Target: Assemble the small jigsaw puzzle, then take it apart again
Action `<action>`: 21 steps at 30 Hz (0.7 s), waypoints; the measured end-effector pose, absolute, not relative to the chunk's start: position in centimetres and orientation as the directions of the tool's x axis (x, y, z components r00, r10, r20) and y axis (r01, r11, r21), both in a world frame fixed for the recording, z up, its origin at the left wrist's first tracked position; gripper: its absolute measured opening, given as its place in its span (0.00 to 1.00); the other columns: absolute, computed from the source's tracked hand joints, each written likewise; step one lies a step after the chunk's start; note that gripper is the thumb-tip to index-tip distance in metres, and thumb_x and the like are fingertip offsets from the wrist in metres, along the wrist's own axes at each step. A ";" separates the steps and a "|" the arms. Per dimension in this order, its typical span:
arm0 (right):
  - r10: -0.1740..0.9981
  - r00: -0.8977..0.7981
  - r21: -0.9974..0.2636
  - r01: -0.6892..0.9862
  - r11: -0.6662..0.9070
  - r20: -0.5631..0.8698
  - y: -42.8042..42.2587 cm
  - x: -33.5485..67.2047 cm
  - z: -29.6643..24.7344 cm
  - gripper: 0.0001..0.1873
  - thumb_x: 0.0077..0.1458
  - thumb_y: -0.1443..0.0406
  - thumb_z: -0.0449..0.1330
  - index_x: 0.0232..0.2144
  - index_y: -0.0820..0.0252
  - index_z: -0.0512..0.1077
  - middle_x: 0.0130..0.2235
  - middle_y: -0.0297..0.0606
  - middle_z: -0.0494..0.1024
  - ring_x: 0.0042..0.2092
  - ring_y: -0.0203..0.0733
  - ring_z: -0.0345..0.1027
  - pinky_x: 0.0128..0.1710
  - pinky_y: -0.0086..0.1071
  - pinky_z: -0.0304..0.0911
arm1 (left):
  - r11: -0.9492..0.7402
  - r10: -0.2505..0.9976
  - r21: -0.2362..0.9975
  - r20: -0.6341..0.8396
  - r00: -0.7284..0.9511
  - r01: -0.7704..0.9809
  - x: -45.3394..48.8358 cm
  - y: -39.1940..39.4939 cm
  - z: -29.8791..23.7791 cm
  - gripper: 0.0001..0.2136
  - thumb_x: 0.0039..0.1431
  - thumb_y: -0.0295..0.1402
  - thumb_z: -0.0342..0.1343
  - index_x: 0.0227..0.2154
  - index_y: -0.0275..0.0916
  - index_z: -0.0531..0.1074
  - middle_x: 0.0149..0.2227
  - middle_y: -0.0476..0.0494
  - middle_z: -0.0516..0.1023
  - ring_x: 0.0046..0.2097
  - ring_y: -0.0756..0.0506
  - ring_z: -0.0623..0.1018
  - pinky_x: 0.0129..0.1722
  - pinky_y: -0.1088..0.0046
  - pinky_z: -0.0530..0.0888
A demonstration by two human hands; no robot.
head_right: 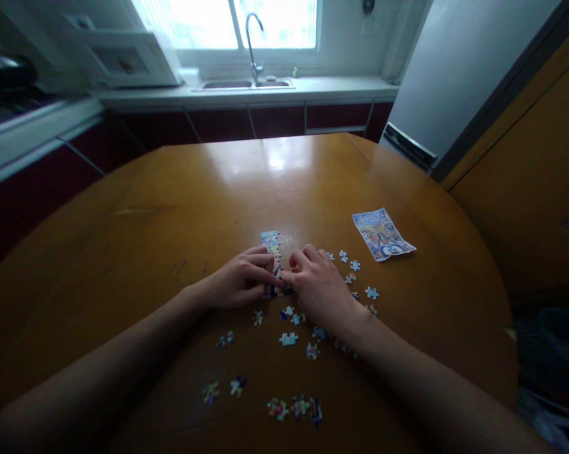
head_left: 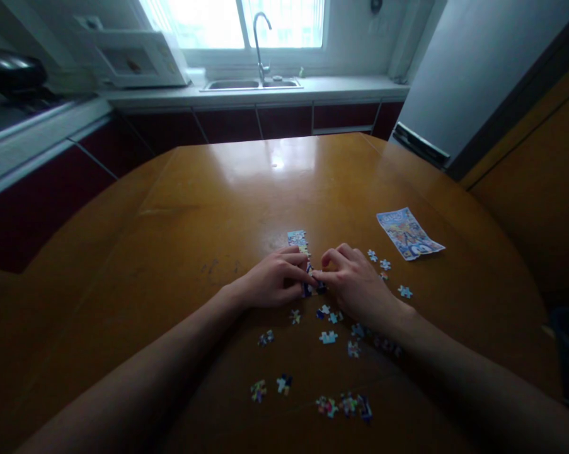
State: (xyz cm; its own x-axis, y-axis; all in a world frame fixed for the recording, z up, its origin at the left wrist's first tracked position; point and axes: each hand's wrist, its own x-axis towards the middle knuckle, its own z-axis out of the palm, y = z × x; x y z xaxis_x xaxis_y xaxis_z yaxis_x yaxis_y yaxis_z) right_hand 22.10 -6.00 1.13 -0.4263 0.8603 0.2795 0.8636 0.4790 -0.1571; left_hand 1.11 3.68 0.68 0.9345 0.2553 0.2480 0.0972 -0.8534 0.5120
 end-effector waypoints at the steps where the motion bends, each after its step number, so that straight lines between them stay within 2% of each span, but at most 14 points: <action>1: 0.859 -0.430 -0.141 0.866 0.479 0.278 -6.1 22.1 1.2 0.13 0.58 0.72 0.61 0.41 0.51 0.79 0.44 0.40 0.76 0.46 0.49 0.61 0.42 0.39 0.52 | -0.854 0.254 0.512 0.251 0.934 0.095 1.1 3.7 0.7 0.13 0.60 0.25 0.53 0.40 0.44 0.81 0.32 0.45 0.73 0.39 0.45 0.70 0.44 0.65 0.68; 6: 0.859 -0.454 -0.049 0.877 0.478 0.238 -6.7 21.8 1.7 0.13 0.62 0.69 0.58 0.47 0.55 0.77 0.46 0.44 0.76 0.47 0.51 0.61 0.43 0.41 0.53 | -0.858 0.251 0.506 0.258 0.933 0.091 1.1 3.6 0.7 0.14 0.58 0.24 0.53 0.39 0.44 0.81 0.31 0.46 0.72 0.38 0.45 0.69 0.44 0.65 0.68; 11: 0.865 -0.454 -0.052 0.879 0.474 0.214 -6.9 21.7 2.2 0.14 0.62 0.70 0.57 0.47 0.55 0.77 0.45 0.44 0.76 0.47 0.52 0.61 0.43 0.42 0.54 | -0.862 0.246 0.498 0.243 0.938 0.096 1.0 3.6 0.7 0.13 0.59 0.26 0.53 0.41 0.45 0.81 0.31 0.45 0.72 0.38 0.44 0.69 0.44 0.64 0.68; 15: 0.876 -0.436 -0.137 0.874 0.467 0.205 -6.7 21.9 2.0 0.15 0.61 0.70 0.59 0.48 0.51 0.77 0.46 0.42 0.76 0.47 0.51 0.61 0.44 0.41 0.56 | -0.861 0.248 0.499 0.238 0.939 0.101 1.0 3.6 0.6 0.13 0.61 0.27 0.53 0.41 0.45 0.80 0.32 0.45 0.73 0.39 0.44 0.69 0.45 0.64 0.67; 21: 0.915 -0.328 -0.358 0.846 0.395 0.234 -6.3 22.3 1.2 0.22 0.54 0.77 0.58 0.43 0.47 0.80 0.48 0.41 0.73 0.50 0.51 0.60 0.46 0.42 0.59 | -0.836 0.288 0.535 0.239 0.927 0.122 1.0 3.5 0.7 0.12 0.62 0.27 0.52 0.40 0.43 0.80 0.34 0.44 0.73 0.40 0.45 0.69 0.44 0.65 0.68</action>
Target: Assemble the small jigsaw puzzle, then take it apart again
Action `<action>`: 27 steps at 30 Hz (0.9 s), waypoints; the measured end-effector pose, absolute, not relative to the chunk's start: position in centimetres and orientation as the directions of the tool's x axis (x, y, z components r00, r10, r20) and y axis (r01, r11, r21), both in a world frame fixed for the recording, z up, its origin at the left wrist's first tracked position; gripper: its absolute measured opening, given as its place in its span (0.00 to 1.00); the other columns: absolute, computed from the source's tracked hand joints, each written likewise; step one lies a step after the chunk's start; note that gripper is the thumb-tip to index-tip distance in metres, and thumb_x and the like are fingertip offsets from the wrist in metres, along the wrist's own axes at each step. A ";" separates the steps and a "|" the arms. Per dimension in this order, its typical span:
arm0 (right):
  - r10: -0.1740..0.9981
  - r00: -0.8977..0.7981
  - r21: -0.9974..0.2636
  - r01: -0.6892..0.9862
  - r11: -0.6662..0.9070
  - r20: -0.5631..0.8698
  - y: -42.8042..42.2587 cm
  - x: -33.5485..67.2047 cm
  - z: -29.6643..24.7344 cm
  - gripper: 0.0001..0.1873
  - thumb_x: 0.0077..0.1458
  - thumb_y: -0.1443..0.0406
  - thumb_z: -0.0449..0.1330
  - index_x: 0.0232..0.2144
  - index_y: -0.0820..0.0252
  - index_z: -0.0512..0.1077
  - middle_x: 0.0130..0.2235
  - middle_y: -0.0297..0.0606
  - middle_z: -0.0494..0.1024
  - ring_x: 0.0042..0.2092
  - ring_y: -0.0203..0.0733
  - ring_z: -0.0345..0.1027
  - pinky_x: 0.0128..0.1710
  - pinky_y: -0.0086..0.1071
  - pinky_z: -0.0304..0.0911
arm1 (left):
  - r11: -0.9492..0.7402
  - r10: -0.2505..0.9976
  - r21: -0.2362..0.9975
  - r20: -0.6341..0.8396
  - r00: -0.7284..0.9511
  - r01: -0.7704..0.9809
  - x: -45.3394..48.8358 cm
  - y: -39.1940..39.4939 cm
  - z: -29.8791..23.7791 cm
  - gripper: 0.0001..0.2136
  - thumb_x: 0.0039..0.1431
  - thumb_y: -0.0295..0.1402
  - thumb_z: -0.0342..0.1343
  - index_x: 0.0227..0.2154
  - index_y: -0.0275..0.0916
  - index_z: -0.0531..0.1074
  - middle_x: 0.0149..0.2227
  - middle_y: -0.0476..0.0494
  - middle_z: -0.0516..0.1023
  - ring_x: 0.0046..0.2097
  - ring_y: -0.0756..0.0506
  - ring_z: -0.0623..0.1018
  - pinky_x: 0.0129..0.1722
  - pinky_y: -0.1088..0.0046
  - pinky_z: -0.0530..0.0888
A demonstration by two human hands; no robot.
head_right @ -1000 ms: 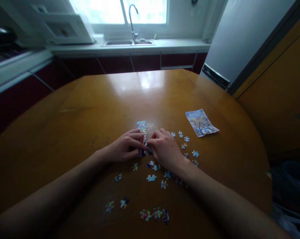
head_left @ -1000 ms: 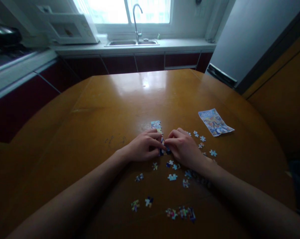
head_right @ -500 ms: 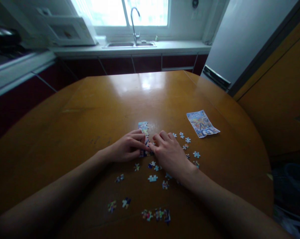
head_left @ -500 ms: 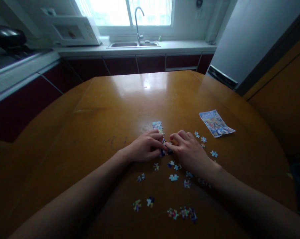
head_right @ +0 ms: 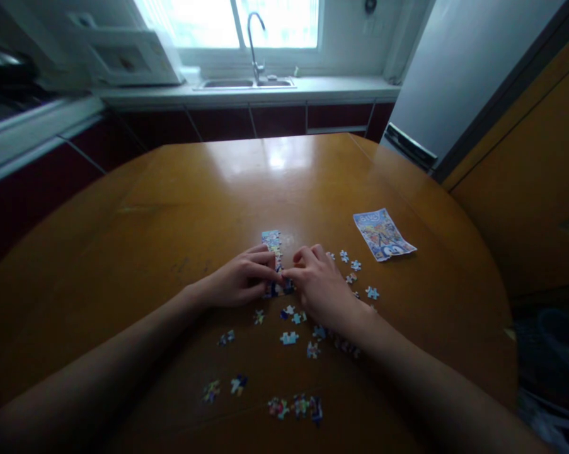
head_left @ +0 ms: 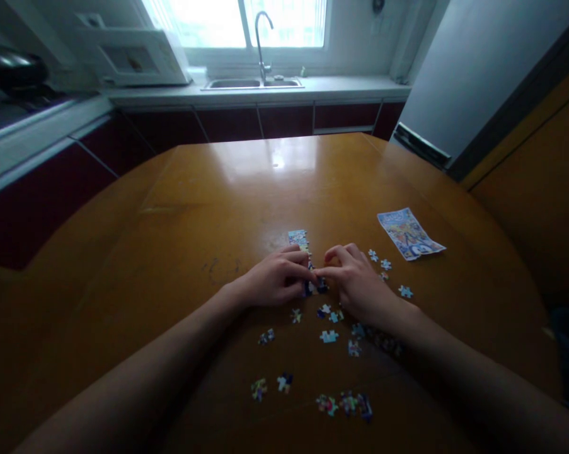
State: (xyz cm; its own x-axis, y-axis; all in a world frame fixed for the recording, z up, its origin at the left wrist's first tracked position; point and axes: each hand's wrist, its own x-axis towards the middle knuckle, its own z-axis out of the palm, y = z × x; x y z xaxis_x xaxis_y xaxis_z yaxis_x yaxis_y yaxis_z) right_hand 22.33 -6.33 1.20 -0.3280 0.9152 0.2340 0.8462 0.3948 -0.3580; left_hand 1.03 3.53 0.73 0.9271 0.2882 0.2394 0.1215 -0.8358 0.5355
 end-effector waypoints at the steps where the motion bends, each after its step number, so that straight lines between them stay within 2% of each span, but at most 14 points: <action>1: 0.923 -0.307 -0.394 0.838 0.378 0.231 -6.3 22.3 1.1 0.23 0.54 0.78 0.58 0.43 0.47 0.81 0.48 0.41 0.73 0.50 0.51 0.60 0.47 0.42 0.59 | -0.829 0.298 0.547 0.254 0.920 0.117 1.0 3.5 0.7 0.12 0.62 0.27 0.52 0.40 0.43 0.80 0.34 0.44 0.73 0.40 0.45 0.69 0.44 0.66 0.68; 5: 0.948 -0.222 -0.485 0.818 0.309 0.230 -6.0 21.9 0.5 0.23 0.55 0.78 0.56 0.42 0.49 0.81 0.47 0.42 0.74 0.49 0.50 0.61 0.46 0.42 0.60 | -0.823 0.363 0.552 0.325 0.873 0.136 1.1 3.7 0.6 0.13 0.61 0.25 0.52 0.41 0.43 0.80 0.34 0.44 0.73 0.40 0.44 0.69 0.43 0.66 0.68; 12: 0.943 -0.126 -0.509 0.815 0.276 0.309 -5.8 21.9 0.2 0.24 0.52 0.80 0.55 0.40 0.51 0.81 0.47 0.42 0.75 0.50 0.51 0.62 0.46 0.45 0.59 | -0.845 0.381 0.498 0.305 0.873 0.195 1.1 3.9 0.2 0.11 0.62 0.27 0.54 0.38 0.45 0.82 0.34 0.45 0.73 0.40 0.44 0.68 0.42 0.65 0.67; 17: 0.923 -0.147 -0.427 0.853 0.301 0.357 -6.0 22.6 0.8 0.21 0.51 0.80 0.58 0.33 0.50 0.82 0.49 0.41 0.75 0.51 0.54 0.61 0.47 0.47 0.59 | -0.857 0.372 0.474 0.298 0.879 0.202 1.1 4.0 0.1 0.11 0.64 0.28 0.53 0.39 0.45 0.81 0.34 0.44 0.73 0.40 0.44 0.68 0.42 0.66 0.67; 21: 0.918 -0.238 -0.364 0.863 0.350 0.318 -6.1 22.7 0.9 0.22 0.50 0.79 0.60 0.35 0.47 0.83 0.49 0.40 0.75 0.50 0.53 0.61 0.46 0.46 0.58 | -0.851 0.375 0.488 0.305 0.876 0.194 1.1 3.9 0.2 0.11 0.65 0.30 0.53 0.39 0.45 0.81 0.34 0.44 0.73 0.40 0.44 0.68 0.42 0.66 0.67; 27: 0.911 -0.297 -0.260 0.891 0.373 0.287 -6.4 22.4 1.7 0.15 0.55 0.73 0.63 0.37 0.48 0.82 0.50 0.41 0.75 0.52 0.55 0.61 0.46 0.47 0.57 | -0.864 0.355 0.468 0.308 0.883 0.184 1.0 3.9 0.0 0.13 0.63 0.26 0.54 0.43 0.47 0.81 0.35 0.45 0.72 0.39 0.45 0.68 0.41 0.66 0.67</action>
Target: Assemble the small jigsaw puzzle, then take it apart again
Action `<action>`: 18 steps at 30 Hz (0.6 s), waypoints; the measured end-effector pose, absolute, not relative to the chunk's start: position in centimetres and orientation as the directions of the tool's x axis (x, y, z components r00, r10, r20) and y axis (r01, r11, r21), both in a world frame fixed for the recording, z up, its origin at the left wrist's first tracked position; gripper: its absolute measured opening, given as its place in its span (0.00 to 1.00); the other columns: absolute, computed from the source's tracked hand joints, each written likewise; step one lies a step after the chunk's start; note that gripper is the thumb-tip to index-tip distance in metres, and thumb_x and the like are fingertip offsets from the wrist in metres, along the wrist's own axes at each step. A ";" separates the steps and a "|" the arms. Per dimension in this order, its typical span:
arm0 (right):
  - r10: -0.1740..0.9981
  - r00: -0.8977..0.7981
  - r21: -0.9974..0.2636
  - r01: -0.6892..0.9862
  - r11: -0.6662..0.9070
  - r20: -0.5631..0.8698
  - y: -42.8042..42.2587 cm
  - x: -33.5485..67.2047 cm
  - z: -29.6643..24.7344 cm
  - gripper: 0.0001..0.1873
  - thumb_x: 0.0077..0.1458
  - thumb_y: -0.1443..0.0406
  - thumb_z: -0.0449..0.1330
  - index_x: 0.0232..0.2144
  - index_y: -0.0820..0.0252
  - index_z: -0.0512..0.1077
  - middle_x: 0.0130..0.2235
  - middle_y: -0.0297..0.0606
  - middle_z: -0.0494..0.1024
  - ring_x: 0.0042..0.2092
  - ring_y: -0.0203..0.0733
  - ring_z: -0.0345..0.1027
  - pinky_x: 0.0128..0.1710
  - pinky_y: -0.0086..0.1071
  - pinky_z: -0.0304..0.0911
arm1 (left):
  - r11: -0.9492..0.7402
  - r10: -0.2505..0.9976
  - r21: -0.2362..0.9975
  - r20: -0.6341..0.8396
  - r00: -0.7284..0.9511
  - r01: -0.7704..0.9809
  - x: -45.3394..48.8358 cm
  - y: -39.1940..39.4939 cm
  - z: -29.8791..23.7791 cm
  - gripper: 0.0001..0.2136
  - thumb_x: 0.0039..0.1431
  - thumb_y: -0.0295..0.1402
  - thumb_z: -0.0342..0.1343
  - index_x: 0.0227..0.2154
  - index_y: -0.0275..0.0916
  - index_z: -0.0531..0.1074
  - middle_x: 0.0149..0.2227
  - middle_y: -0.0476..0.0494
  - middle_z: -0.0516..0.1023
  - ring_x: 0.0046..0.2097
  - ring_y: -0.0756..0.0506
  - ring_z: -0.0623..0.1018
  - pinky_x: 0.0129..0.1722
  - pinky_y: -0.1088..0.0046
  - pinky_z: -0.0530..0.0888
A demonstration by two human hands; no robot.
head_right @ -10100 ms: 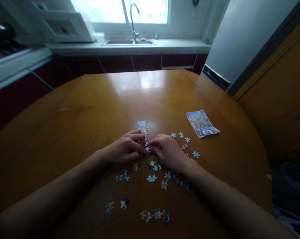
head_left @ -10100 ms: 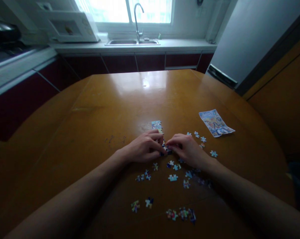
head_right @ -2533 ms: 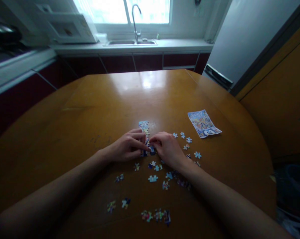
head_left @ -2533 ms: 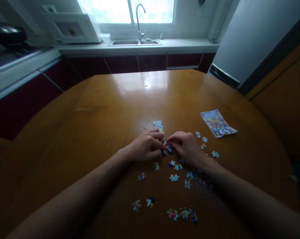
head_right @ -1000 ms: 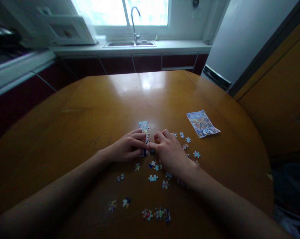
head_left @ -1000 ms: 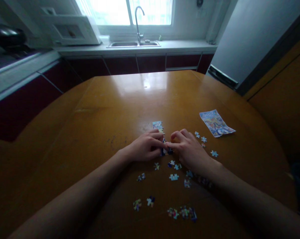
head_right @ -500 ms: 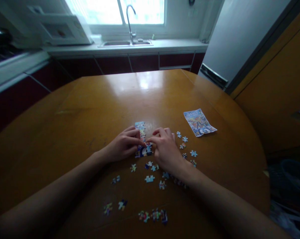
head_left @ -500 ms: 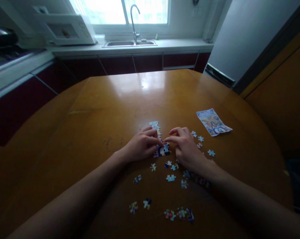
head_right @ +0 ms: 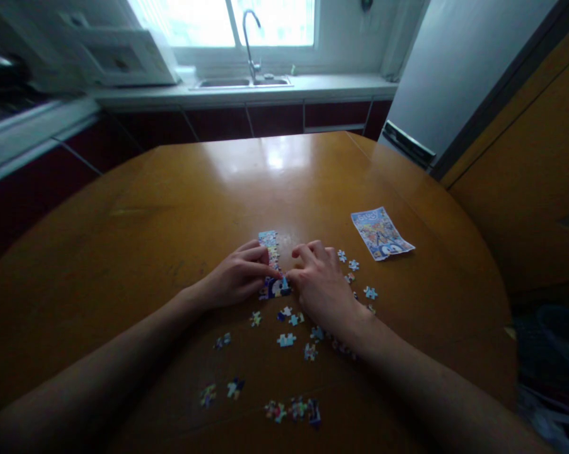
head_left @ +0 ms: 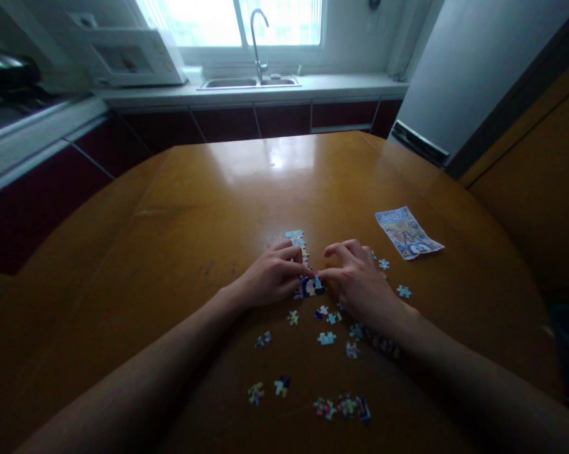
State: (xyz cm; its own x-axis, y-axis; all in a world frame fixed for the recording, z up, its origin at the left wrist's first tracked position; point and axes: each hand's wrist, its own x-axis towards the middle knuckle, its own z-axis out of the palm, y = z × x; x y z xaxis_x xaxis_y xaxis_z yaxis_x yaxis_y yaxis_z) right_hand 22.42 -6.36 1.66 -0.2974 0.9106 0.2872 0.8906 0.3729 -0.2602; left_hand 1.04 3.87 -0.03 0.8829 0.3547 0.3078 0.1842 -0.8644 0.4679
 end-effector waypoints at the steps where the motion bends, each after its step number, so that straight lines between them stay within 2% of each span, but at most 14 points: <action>1: 0.909 -0.301 -0.253 0.892 0.375 0.288 -6.4 22.4 1.7 0.14 0.55 0.73 0.63 0.37 0.48 0.82 0.50 0.41 0.75 0.52 0.55 0.61 0.46 0.46 0.57 | -0.866 0.352 0.465 0.305 0.885 0.185 1.0 3.9 -0.1 0.13 0.63 0.26 0.54 0.43 0.48 0.81 0.35 0.45 0.72 0.39 0.45 0.68 0.41 0.66 0.67; 7: 0.900 -0.298 -0.286 0.875 0.390 0.318 -6.4 22.4 1.2 0.16 0.54 0.75 0.62 0.35 0.49 0.82 0.48 0.41 0.76 0.51 0.54 0.61 0.46 0.45 0.57 | -0.861 0.363 0.471 0.299 0.883 0.194 1.1 4.0 -0.1 0.13 0.64 0.27 0.55 0.42 0.49 0.81 0.35 0.45 0.73 0.40 0.45 0.69 0.42 0.66 0.68; 12: 0.912 -0.120 -0.446 0.843 0.302 0.392 -5.9 23.0 1.0 0.17 0.54 0.78 0.56 0.33 0.54 0.80 0.46 0.42 0.76 0.50 0.52 0.63 0.46 0.46 0.60 | -0.858 0.370 0.468 0.275 0.888 0.213 1.2 3.8 0.1 0.14 0.63 0.26 0.54 0.43 0.48 0.81 0.35 0.45 0.73 0.41 0.44 0.68 0.43 0.65 0.67; 18: 0.891 -0.027 -0.501 0.819 0.280 0.454 -5.5 24.8 1.7 0.19 0.52 0.79 0.53 0.32 0.55 0.79 0.44 0.43 0.76 0.49 0.53 0.64 0.47 0.48 0.61 | -0.845 0.386 0.485 0.264 0.884 0.224 1.2 3.6 0.5 0.13 0.63 0.26 0.52 0.44 0.45 0.78 0.39 0.44 0.70 0.45 0.43 0.67 0.49 0.63 0.66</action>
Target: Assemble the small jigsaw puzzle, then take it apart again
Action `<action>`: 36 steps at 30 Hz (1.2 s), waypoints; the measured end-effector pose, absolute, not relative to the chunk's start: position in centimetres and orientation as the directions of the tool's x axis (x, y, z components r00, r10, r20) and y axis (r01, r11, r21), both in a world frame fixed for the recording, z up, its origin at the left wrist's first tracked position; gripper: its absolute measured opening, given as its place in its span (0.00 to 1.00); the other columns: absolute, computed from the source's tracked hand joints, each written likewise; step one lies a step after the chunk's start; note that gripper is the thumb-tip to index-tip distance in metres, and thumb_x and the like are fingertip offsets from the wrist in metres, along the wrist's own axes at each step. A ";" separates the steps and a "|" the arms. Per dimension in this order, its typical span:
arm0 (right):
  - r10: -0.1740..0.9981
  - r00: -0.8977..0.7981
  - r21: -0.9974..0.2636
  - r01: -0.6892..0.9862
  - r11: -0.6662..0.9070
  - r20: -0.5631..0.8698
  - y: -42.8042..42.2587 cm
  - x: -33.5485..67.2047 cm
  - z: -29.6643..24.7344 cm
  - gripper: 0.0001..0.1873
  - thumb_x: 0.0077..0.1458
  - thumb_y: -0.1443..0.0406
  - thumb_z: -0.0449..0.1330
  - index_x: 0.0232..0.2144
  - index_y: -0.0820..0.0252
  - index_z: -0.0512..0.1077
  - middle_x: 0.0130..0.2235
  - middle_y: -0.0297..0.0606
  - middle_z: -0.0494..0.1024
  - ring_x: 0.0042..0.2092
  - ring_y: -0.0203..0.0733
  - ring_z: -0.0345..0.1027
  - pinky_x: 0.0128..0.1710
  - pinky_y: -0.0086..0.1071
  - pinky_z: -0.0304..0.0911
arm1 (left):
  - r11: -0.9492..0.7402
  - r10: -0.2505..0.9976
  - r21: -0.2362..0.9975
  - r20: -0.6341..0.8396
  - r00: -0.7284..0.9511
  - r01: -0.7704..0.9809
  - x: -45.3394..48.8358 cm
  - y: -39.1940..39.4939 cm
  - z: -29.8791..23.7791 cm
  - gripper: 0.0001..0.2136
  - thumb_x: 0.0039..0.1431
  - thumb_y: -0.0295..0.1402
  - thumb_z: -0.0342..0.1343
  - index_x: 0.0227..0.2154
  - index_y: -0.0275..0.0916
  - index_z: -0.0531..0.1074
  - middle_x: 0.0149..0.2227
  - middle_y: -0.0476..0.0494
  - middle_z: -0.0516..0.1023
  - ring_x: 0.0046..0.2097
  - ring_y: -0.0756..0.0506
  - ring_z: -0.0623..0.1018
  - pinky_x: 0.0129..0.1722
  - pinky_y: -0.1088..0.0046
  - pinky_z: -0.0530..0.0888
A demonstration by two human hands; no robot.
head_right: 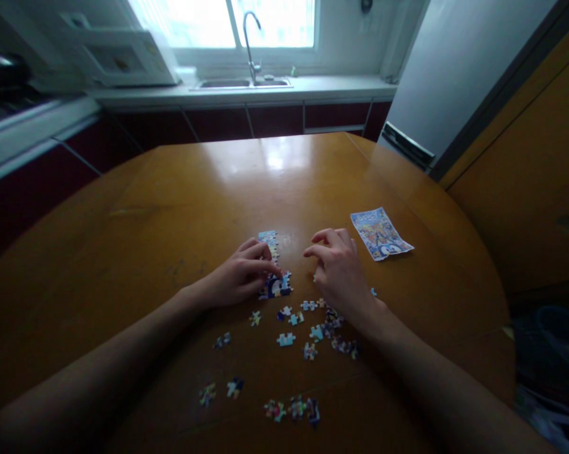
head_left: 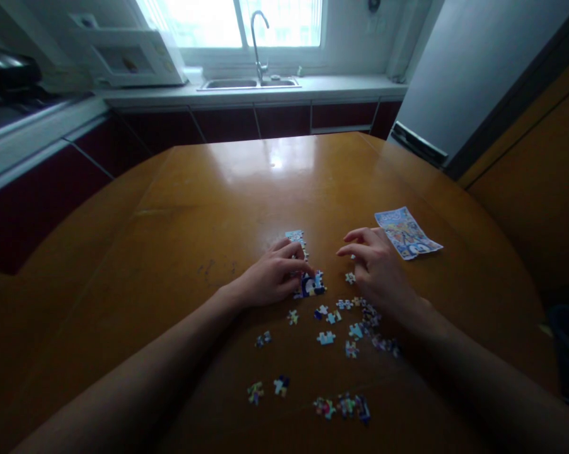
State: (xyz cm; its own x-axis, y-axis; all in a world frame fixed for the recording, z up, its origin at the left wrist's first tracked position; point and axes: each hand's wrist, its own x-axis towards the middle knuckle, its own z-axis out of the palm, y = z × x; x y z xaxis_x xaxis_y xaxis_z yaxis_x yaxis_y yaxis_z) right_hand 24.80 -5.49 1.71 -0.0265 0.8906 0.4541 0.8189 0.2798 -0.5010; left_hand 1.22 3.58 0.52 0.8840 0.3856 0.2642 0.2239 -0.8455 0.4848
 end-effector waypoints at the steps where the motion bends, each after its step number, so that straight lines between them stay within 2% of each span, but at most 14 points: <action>1: 0.882 -0.013 -0.510 0.812 0.284 0.471 -5.4 25.1 1.8 0.19 0.52 0.79 0.52 0.32 0.55 0.79 0.43 0.43 0.76 0.49 0.52 0.64 0.47 0.48 0.62 | -0.834 0.400 0.504 0.273 0.875 0.225 1.2 3.6 0.6 0.12 0.63 0.26 0.51 0.44 0.43 0.78 0.39 0.44 0.70 0.46 0.43 0.67 0.50 0.63 0.66; 5: 0.839 0.052 -0.521 0.803 0.288 0.542 -5.2 27.1 2.5 0.19 0.52 0.78 0.52 0.32 0.54 0.79 0.42 0.42 0.76 0.49 0.52 0.65 0.48 0.48 0.63 | -0.813 0.431 0.538 0.296 0.852 0.224 1.1 3.6 0.6 0.12 0.65 0.27 0.49 0.44 0.42 0.76 0.40 0.44 0.69 0.46 0.43 0.66 0.53 0.62 0.64; 13: 0.689 0.287 -0.529 0.833 0.164 0.665 -4.4 32.1 4.1 0.17 0.52 0.76 0.53 0.31 0.54 0.79 0.38 0.40 0.78 0.44 0.48 0.69 0.46 0.45 0.64 | -0.849 0.379 0.483 0.275 0.883 0.214 1.0 3.9 0.1 0.16 0.63 0.25 0.53 0.48 0.48 0.77 0.42 0.43 0.68 0.47 0.42 0.65 0.52 0.61 0.65; 22: 0.650 0.302 -0.532 0.825 0.188 0.697 -4.3 32.2 4.6 0.18 0.51 0.77 0.53 0.29 0.54 0.79 0.37 0.38 0.78 0.44 0.47 0.70 0.46 0.44 0.65 | -0.864 0.354 0.460 0.260 0.898 0.207 1.1 4.1 0.2 0.15 0.65 0.25 0.51 0.49 0.48 0.76 0.42 0.43 0.68 0.46 0.43 0.66 0.49 0.63 0.66; 28: 0.635 0.357 -0.615 0.751 0.242 0.686 -4.2 32.7 5.0 0.17 0.52 0.76 0.53 0.28 0.55 0.78 0.36 0.37 0.79 0.41 0.44 0.73 0.42 0.40 0.67 | -0.835 0.413 0.507 0.321 0.852 0.214 1.1 4.1 0.7 0.15 0.67 0.26 0.49 0.52 0.44 0.72 0.41 0.44 0.70 0.45 0.43 0.66 0.47 0.65 0.66; 36: 0.656 0.336 -0.615 0.748 0.250 0.676 -4.2 32.3 5.1 0.15 0.53 0.75 0.54 0.28 0.56 0.78 0.35 0.38 0.78 0.40 0.43 0.73 0.36 0.37 0.64 | -0.846 0.407 0.486 0.327 0.853 0.218 1.1 4.3 0.5 0.14 0.66 0.26 0.50 0.51 0.44 0.72 0.42 0.44 0.71 0.45 0.43 0.66 0.45 0.66 0.66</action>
